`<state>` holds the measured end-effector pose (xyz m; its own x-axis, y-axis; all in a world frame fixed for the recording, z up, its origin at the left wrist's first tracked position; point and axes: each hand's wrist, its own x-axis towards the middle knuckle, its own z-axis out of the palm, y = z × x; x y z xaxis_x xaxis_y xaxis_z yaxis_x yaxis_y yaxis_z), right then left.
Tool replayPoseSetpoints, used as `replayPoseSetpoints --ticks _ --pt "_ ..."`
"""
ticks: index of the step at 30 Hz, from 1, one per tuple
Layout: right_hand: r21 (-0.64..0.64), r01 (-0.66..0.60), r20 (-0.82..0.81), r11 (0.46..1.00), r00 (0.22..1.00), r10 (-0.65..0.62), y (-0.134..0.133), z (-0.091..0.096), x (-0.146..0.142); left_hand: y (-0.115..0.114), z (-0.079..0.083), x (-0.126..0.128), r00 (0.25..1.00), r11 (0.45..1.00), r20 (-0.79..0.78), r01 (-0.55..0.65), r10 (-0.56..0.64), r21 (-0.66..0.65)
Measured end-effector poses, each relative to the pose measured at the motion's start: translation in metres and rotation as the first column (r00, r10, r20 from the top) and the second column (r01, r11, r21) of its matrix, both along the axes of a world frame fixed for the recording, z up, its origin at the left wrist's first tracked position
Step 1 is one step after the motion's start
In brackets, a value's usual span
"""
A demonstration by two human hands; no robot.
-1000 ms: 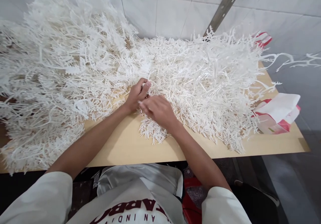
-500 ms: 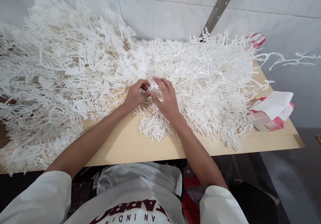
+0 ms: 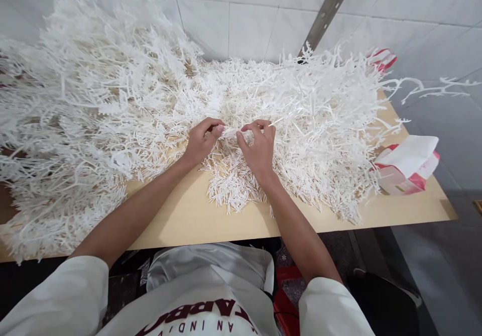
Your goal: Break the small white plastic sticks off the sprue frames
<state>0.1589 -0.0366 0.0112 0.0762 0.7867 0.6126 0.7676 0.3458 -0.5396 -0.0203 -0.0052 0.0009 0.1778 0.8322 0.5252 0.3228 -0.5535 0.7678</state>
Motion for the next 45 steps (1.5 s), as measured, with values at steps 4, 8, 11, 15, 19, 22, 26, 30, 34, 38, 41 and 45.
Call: replayPoseSetpoints --ticks 4,8,11,15,19,22,26,30,34,38,41,45 --pt "0.029 -0.242 0.064 0.97 0.969 0.24 0.0 -0.005 -0.002 0.001 -0.002 0.0 1.0 0.999 0.007 -0.014 0.014 0.032" --pt "-0.051 -0.359 0.09 0.932 0.928 0.363 -0.002 -0.005 -0.006 0.0 -0.004 0.0 0.997 0.999 0.076 -0.021 0.023 -0.027" --pt "-0.098 -0.299 0.026 0.949 0.953 0.303 -0.002 -0.005 -0.007 -0.003 -0.003 -0.001 0.992 0.995 0.11 0.068 -0.06 -0.069" --pt "-0.162 -0.264 -0.204 0.951 0.952 0.23 -0.001 -0.003 -0.008 -0.004 -0.002 -0.001 0.979 0.989 0.146 0.145 -0.14 -0.025" --pt "-0.167 -0.32 -0.442 0.932 0.87 0.219 -0.004 -0.002 -0.013 -0.002 -0.002 0.0 0.983 0.981 -0.022 0.179 -0.181 -0.077" --pt "-0.157 -0.379 -0.514 0.912 0.82 0.252 -0.004 -0.002 -0.015 -0.002 -0.001 0.0 0.982 0.977 -0.067 0.167 -0.177 -0.133" --pt "-0.167 -0.386 -0.504 0.907 0.824 0.258 -0.003 -0.004 -0.015 -0.003 -0.001 -0.001 0.988 0.98 -0.033 0.144 -0.15 -0.136" --pt "-0.179 -0.375 -0.483 0.91 0.839 0.25 -0.003 -0.003 -0.016 -0.001 -0.005 -0.001 0.994 0.995 -0.089 0.053 -0.06 -0.08" --pt "-0.232 -0.316 -0.461 0.92 0.869 0.182 -0.004 -0.001 -0.016 0.0 -0.006 -0.002 0.997 0.995 -0.063 0.039 -0.045 -0.093" --pt "-0.317 -0.306 -0.225 0.898 0.944 0.242 0.001 -0.003 -0.011 0.0 -0.005 -0.003 0.995 0.987 -0.028 0.096 -0.1 -0.128" --pt "-0.263 -0.31 -0.087 0.913 0.951 0.298 0.003 -0.004 -0.009 0.0 -0.006 -0.002 0.997 0.99 -0.04 0.057 -0.062 -0.132" --pt "-0.19 -0.263 -0.05 0.946 0.965 0.258 -0.001 -0.002 -0.013 -0.001 -0.007 -0.001 0.998 0.994 -0.051 0.027 -0.033 -0.11"
